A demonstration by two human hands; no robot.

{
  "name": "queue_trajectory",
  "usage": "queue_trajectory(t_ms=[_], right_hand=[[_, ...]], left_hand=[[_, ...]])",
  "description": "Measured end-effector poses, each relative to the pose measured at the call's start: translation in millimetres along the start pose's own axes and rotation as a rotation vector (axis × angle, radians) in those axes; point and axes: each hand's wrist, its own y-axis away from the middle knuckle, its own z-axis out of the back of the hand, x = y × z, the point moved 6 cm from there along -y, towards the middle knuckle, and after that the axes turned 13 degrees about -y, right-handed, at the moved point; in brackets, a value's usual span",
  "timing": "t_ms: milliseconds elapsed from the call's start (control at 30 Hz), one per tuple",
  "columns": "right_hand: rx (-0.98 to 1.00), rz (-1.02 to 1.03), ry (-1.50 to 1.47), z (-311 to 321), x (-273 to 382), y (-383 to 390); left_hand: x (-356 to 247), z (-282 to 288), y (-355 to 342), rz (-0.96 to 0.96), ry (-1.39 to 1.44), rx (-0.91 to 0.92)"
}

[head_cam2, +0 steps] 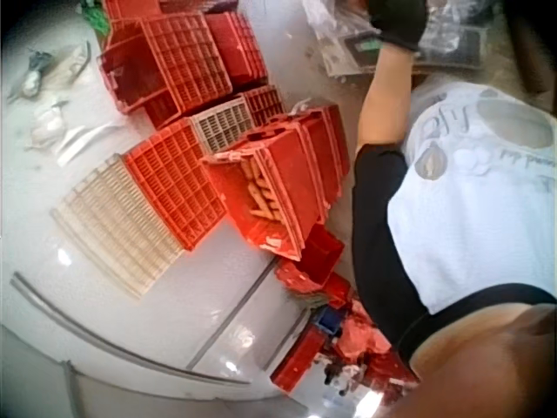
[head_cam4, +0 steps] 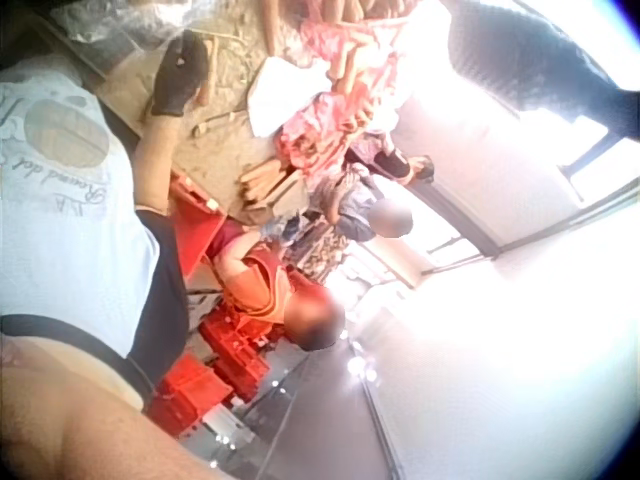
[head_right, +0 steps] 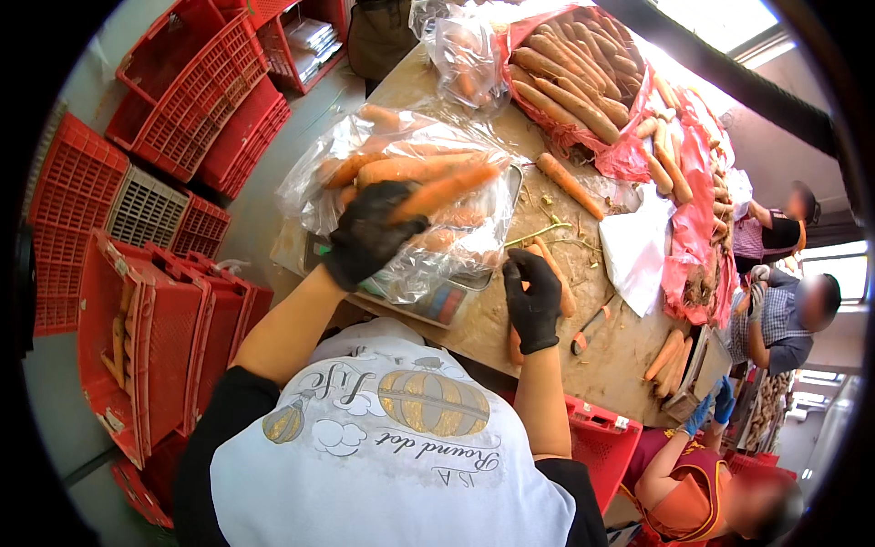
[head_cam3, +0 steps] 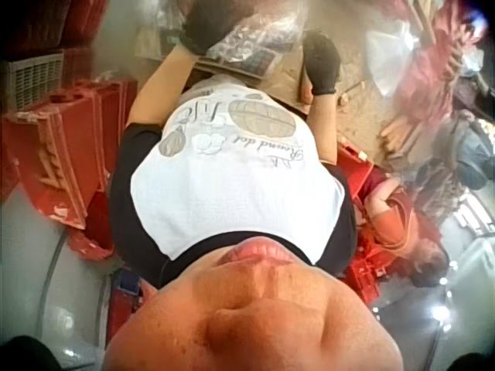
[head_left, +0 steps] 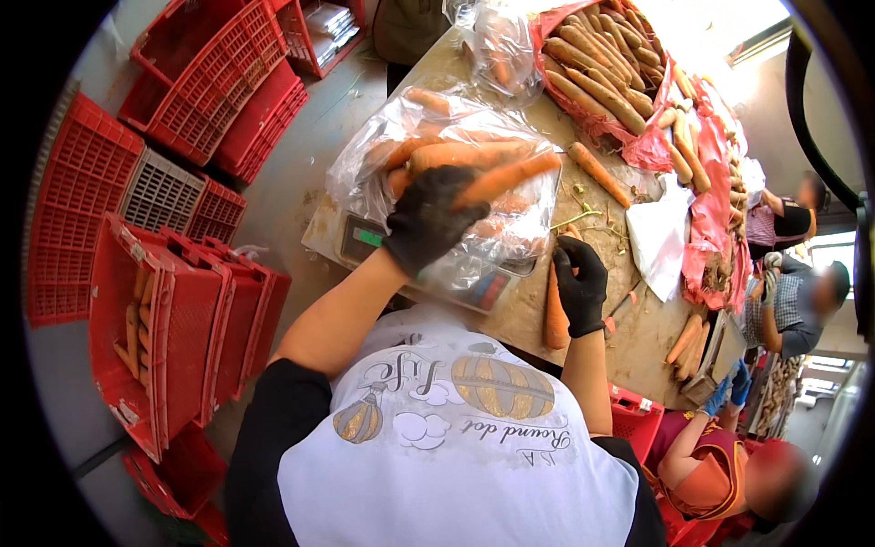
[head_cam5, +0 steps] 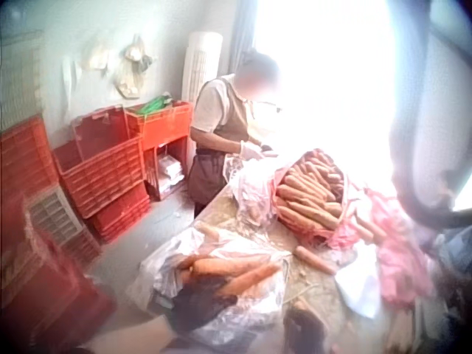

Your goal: The person picks carrots from a table, places them into a plastic bag, weighs the bag on a digital scale, and then places the bagged carrots into a red crate. The process is repeated multiple times.

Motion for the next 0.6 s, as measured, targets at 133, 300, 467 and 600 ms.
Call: queue_trajectory(t_ms=[133,300,467,600], right_hand=[[0.104,0.06,-0.081,-36,25,-17],[0.365,0.171,0.204,-110,64,-29],[0.432,0.308,0.583,-146,63,-24],[0.38,0.253,0.416,-142,39,-34]], left_hand=[[44,9,0,0.911,1.635,0.341],[52,20,6,0.774,1.287,0.208],[18,51,-3,0.878,1.125,0.16],[7,63,-7,0.851,1.083,0.251]])
